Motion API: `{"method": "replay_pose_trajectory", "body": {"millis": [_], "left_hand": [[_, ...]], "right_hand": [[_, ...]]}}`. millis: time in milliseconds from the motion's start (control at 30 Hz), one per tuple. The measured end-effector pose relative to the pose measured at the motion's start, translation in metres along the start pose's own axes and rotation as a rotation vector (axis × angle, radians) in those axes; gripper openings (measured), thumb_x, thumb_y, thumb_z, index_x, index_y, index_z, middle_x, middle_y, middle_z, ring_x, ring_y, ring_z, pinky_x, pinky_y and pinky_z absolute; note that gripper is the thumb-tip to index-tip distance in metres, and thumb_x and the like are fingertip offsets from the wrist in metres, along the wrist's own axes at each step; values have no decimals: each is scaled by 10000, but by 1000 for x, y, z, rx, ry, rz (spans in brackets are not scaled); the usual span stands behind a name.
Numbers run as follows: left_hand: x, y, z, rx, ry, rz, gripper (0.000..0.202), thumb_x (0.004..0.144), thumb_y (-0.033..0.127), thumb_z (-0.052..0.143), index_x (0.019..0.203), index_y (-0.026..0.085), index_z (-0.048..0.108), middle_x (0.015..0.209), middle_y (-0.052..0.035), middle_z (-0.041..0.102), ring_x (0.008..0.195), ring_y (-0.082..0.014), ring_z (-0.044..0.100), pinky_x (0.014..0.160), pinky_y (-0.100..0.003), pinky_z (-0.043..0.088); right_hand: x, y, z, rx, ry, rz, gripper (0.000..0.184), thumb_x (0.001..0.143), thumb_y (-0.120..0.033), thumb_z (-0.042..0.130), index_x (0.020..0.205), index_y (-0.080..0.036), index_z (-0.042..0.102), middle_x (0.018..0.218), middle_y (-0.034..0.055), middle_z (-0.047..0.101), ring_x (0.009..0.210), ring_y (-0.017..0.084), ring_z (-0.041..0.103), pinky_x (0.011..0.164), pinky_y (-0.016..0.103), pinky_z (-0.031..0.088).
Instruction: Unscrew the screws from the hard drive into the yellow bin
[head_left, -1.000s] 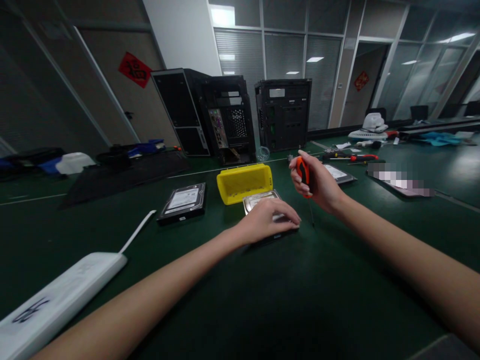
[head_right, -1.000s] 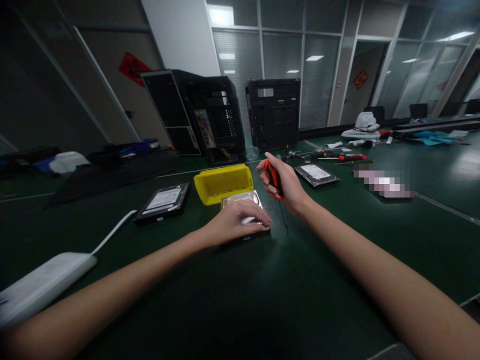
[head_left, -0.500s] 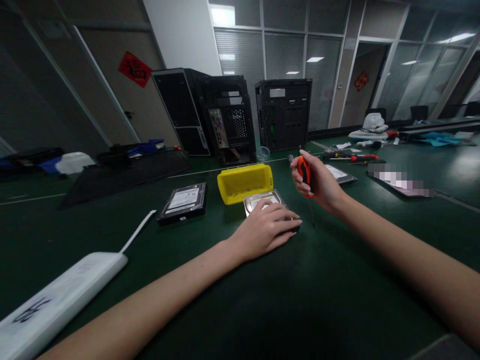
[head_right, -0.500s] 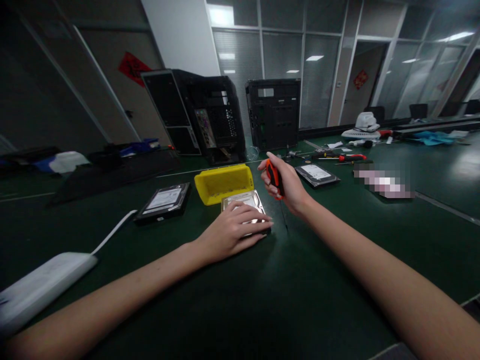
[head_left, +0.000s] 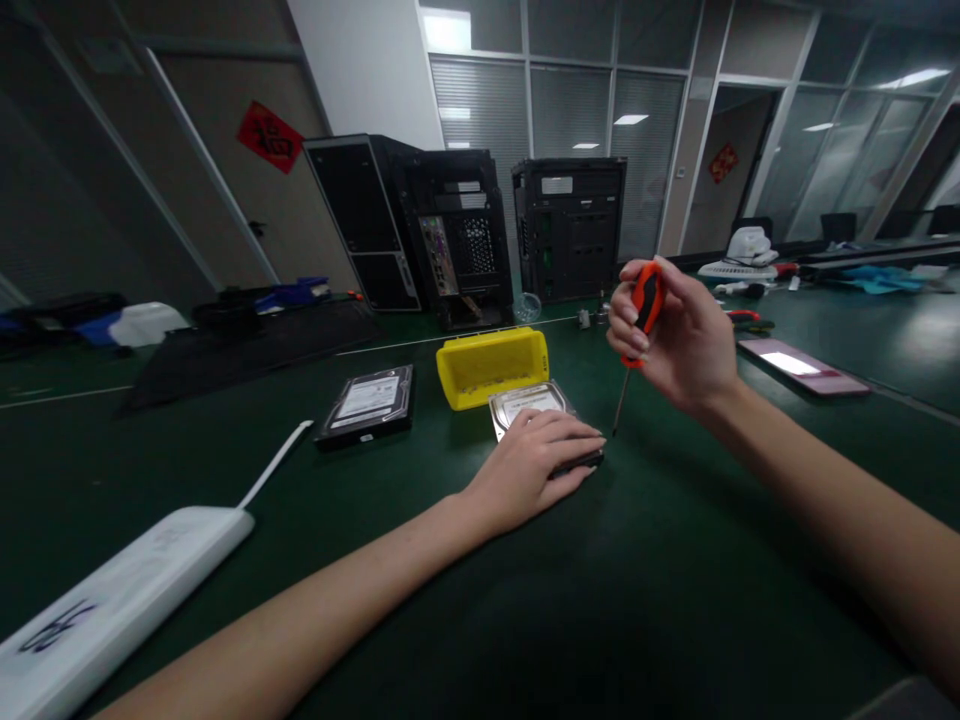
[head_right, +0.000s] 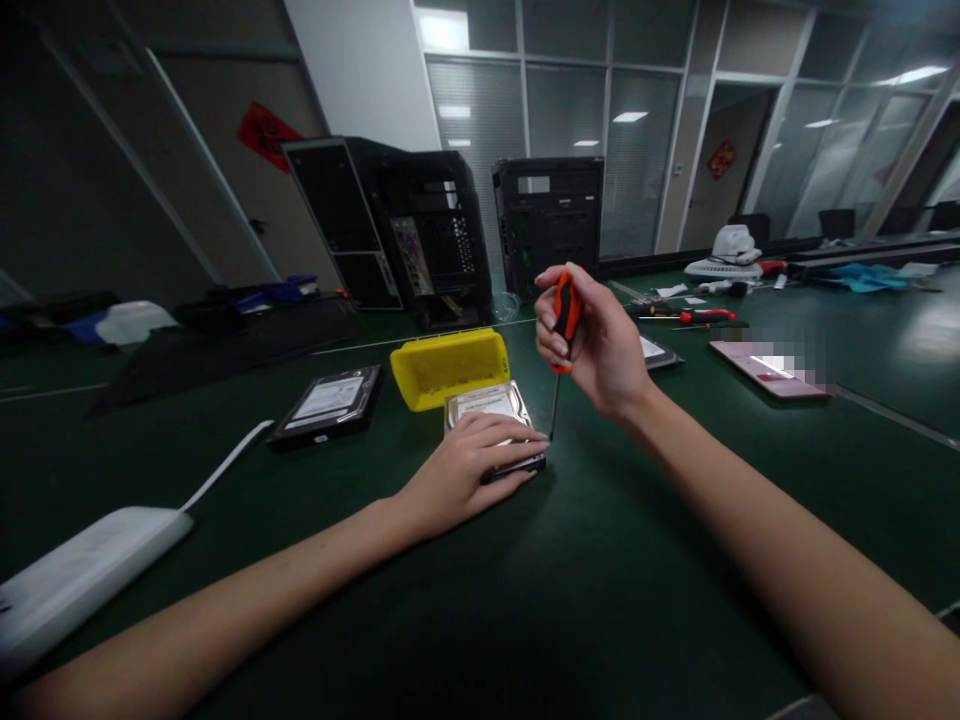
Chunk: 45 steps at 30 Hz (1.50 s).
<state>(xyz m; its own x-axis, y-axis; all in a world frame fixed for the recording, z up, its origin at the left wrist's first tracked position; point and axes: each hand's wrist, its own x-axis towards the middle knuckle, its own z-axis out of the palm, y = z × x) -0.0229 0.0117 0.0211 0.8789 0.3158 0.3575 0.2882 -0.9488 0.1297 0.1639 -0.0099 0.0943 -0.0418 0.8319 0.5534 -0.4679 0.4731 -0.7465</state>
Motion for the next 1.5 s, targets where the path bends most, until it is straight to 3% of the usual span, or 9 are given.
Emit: {"method": "replay_pose_trajectory", "body": {"millis": [167,400,1233,1500], "left_hand": [[-1,-1,3,-43,15,-2,288,891,253,484,1166,239,566,1204,-27,584,1135,-200,475,945,-395,325],[-2,-1,5,-51,31,-14,279,894,261,481,1158,249,574,1208,-13,586,1131,-195,479,952,-394,320],[-2,1,3,-34,43,-24,289,891,262,488,1167,259,573,1204,-21,589,1110,-204,478,919,-393,339],[-3,4,1,-37,81,-4,252,889,241,483,1117,215,588,1131,-39,617,1076,-197,495,912,-362,348]], "right_hand": [[-4,6,9,-24,-20,7,211,855,-416,426,845,-213,482,637,-36,394,454,61,325,410,205,269],[-5,19,5,-13,-30,31,207,864,-405,417,855,-208,481,650,-35,392,466,60,330,418,205,261],[-8,21,6,-32,-15,17,199,833,-408,449,832,-211,479,641,-33,404,447,61,324,395,199,271],[-8,22,5,-3,-24,11,188,841,-381,432,831,-201,486,640,-28,410,449,58,331,394,197,268]]}}
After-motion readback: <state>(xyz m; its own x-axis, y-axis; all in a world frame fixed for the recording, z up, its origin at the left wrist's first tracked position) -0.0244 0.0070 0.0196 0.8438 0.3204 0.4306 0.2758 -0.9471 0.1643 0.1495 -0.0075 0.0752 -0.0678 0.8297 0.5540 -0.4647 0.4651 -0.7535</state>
